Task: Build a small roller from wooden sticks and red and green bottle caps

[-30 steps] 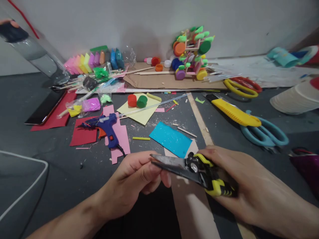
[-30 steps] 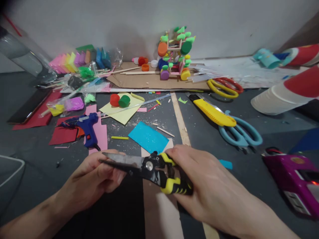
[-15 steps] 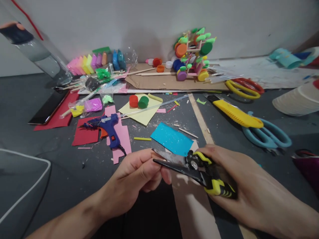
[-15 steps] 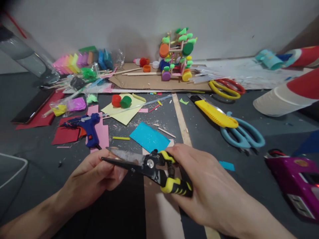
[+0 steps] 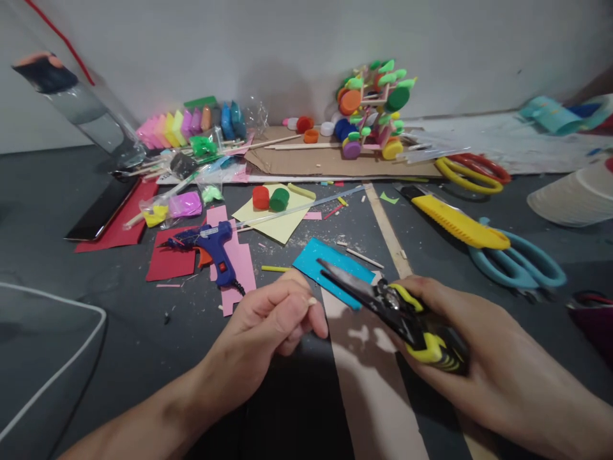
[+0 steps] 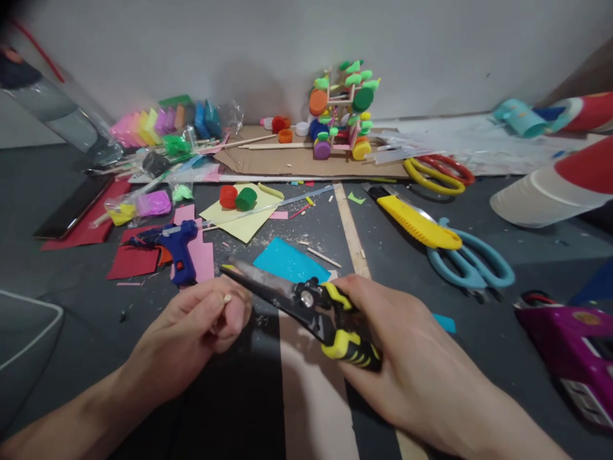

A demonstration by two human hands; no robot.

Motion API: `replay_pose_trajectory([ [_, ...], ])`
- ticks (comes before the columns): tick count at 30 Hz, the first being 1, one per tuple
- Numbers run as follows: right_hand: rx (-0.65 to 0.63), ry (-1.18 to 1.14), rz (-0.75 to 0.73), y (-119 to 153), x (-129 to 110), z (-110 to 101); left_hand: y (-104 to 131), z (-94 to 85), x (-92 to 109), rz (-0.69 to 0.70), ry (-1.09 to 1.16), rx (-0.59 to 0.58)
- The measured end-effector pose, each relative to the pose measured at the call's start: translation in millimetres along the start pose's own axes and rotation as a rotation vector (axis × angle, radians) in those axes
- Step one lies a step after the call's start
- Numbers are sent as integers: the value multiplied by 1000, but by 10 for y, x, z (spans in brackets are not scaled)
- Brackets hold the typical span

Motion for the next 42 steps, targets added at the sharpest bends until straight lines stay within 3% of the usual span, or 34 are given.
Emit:
replay_pose_trajectory([
  [5,9,-29,25,-37,10,-3,-20,-54,-42,-48,105,131],
  [10,-16,-11,37,-38,26,24,-51,-52,-97,-112,303,190],
  [22,12,36,-103,-19,-144,30,-68,-20,-90,-95,489,144],
  [29,29,40,-108,-20,-139,35,-39,-7,-113,-117,376,125],
  [42,-2,-22,-71,-12,-133,39,-48,-11,38,97,218,129],
])
Point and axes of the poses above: each hand's wrist, its own y-axis away from the middle knuckle, its own z-axis out of the palm, x = y × z, the point moved 7 cm from there along -y, towards the middle knuckle, and after that the axes turned 11 degrees about y, right-handed, at the moved point
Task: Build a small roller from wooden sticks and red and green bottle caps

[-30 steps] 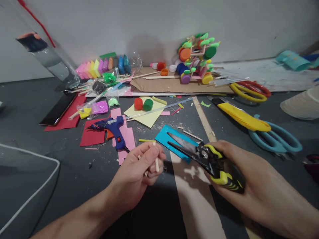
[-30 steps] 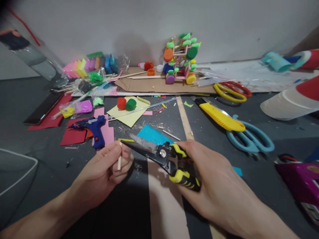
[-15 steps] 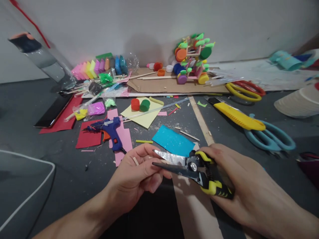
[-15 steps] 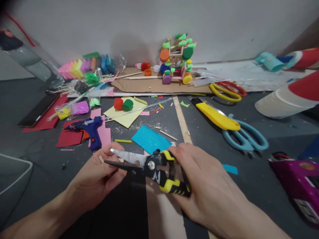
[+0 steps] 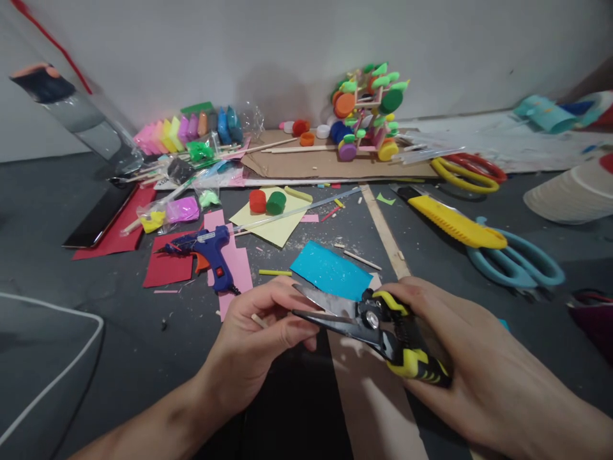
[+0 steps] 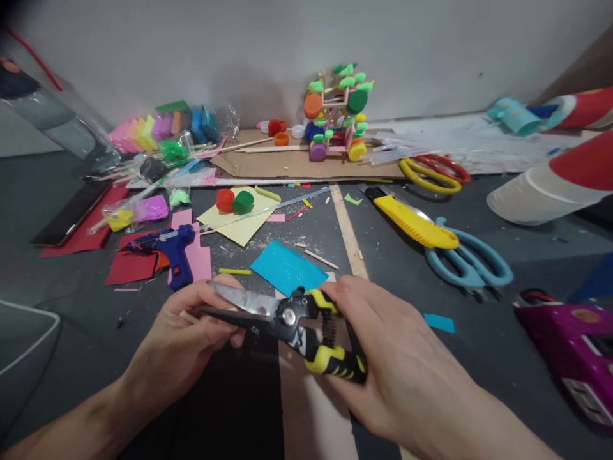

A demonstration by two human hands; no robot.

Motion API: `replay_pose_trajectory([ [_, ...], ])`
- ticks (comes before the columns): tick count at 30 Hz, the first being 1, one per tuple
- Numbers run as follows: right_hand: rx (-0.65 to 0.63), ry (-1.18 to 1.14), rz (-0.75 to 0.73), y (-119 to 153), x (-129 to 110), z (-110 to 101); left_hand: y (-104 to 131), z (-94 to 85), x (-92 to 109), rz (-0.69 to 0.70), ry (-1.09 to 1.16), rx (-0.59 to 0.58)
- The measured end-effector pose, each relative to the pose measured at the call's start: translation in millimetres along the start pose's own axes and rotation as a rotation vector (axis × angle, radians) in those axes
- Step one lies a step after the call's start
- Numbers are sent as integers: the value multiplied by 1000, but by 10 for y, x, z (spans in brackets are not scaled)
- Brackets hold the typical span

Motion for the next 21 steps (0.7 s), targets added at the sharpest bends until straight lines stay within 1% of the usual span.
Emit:
replay_pose_trajectory([
  [3,-14,-11,3,10,-13,13,2,-19,51,67,-38,38],
  [6,-39,-30,16,25,-18,35,7,-51,73,101,-63,86],
  [10,-52,-45,20,37,-26,55,12,-49,65,119,-62,81],
  [12,-48,-45,19,38,-33,57,18,-48,58,126,-56,79],
  [16,-55,-40,17,47,-51,65,25,-57,49,128,-79,111],
  [21,-41,29,15,82,-45,43,26,-46,27,77,-125,158],
])
Point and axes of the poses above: each hand's wrist, its own y-axis away from the middle knuckle, its own z-axis out of the palm, x = y × z, the point moved 7 cm from there along -y, towards the middle knuckle, and after that the axes turned 11 degrees about y, right-handed, at the moved point
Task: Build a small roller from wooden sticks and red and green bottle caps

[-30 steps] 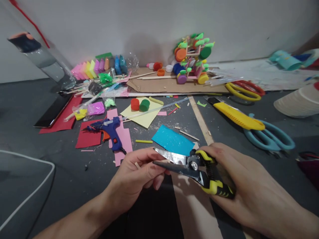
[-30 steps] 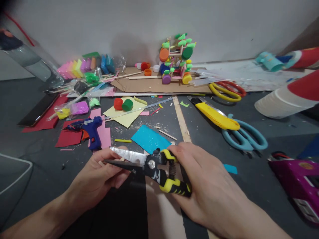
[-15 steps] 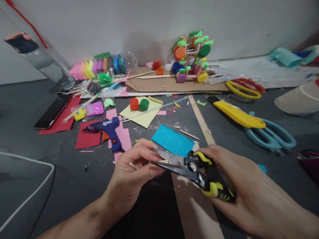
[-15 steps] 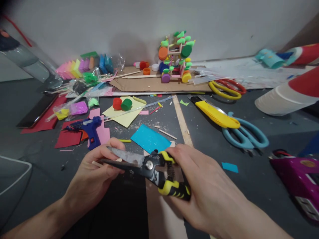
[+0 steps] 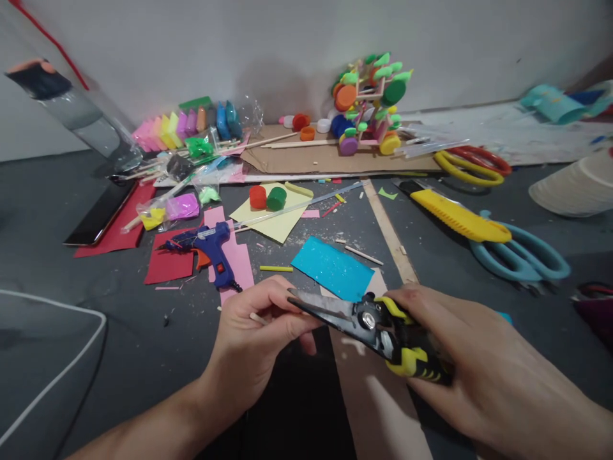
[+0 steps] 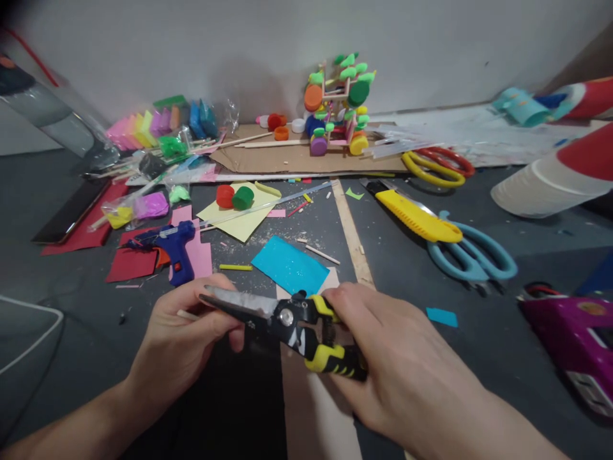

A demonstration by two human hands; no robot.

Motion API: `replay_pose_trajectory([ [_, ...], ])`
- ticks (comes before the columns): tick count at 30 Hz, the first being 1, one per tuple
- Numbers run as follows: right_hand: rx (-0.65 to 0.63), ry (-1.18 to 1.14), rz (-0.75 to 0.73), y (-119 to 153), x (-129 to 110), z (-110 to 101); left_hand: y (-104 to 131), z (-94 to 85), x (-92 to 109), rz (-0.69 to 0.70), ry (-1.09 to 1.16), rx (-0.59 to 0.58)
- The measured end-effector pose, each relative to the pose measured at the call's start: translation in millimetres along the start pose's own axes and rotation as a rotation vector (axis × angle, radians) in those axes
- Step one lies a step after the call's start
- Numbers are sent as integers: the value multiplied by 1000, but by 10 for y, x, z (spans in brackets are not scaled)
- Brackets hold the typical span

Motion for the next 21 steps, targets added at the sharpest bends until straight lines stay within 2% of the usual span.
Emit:
replay_pose_trajectory([
  [7,13,-71,52,-47,49,-15,11,16,68,86,0,-50],
  [12,-24,-61,2,-78,-11,-16,2,-4,102,97,11,-29],
  [21,-1,0,6,-6,-5,-12,23,9,109,97,-77,22],
])
Point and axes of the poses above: each hand's wrist, its own y-axis away from the middle knuckle, its own z-axis out of the palm, x = y × z, the point moved 7 cm from there along -y, towards the middle knuckle, and after that the axes turned 11 degrees about y, right-handed, at the moved point
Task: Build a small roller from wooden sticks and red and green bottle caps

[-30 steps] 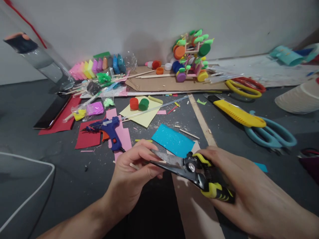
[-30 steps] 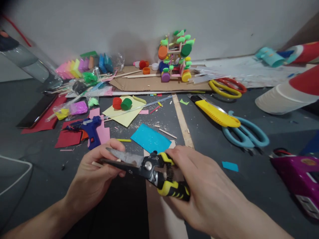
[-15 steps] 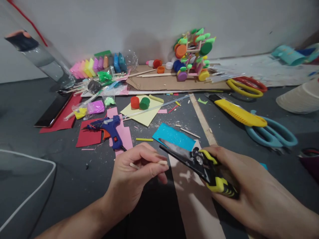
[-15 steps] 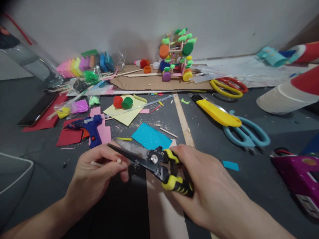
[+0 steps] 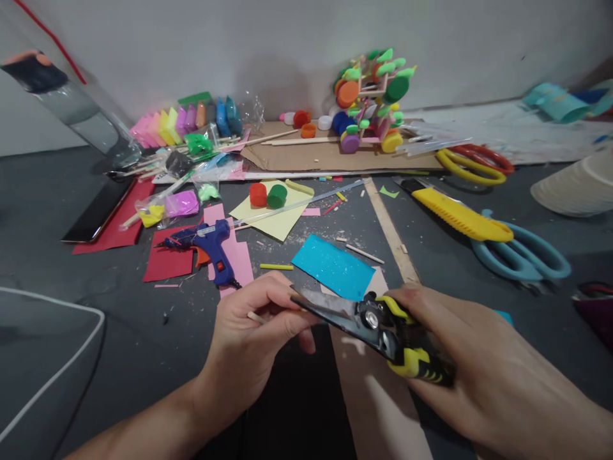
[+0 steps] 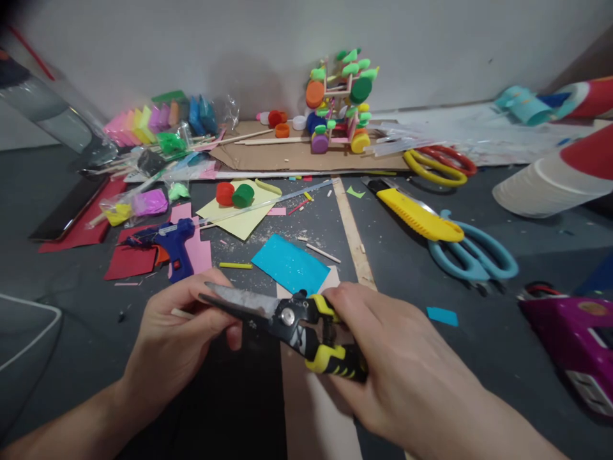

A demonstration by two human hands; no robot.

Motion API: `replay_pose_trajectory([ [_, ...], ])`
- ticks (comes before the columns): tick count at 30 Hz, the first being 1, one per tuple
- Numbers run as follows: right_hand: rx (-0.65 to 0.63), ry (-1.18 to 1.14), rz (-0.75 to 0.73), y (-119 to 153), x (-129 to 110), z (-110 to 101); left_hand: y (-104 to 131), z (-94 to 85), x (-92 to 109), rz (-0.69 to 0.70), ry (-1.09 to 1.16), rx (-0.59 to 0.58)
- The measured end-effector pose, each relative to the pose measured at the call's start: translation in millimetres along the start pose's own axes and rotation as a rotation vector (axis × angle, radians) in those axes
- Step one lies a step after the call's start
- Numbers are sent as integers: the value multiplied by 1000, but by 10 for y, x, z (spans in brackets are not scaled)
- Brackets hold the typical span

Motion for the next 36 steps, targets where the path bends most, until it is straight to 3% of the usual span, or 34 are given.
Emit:
replay_pose_trajectory([
  [16,-26,-48,2,-31,66,-29,-3,57,64,18,-79,-143],
  [23,-24,-54,5,-13,70,-31,-25,75,99,56,-212,-139],
  [27,25,-32,8,-26,69,-74,-22,61,70,24,-168,-131],
  [31,15,-80,84,-57,131,-65,8,45,-3,-62,-95,-153],
  [36,-12,-27,190,-64,245,-3,50,90,-206,-330,101,-207],
])
Point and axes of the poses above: each hand's wrist, its own y-axis away from the middle knuckle, its own z-axis out of the palm, x = y × z, the point moved 7 cm from there along -y, towards the middle knuckle, and after that the axes turned 11 degrees about y, right-handed, at the moved point
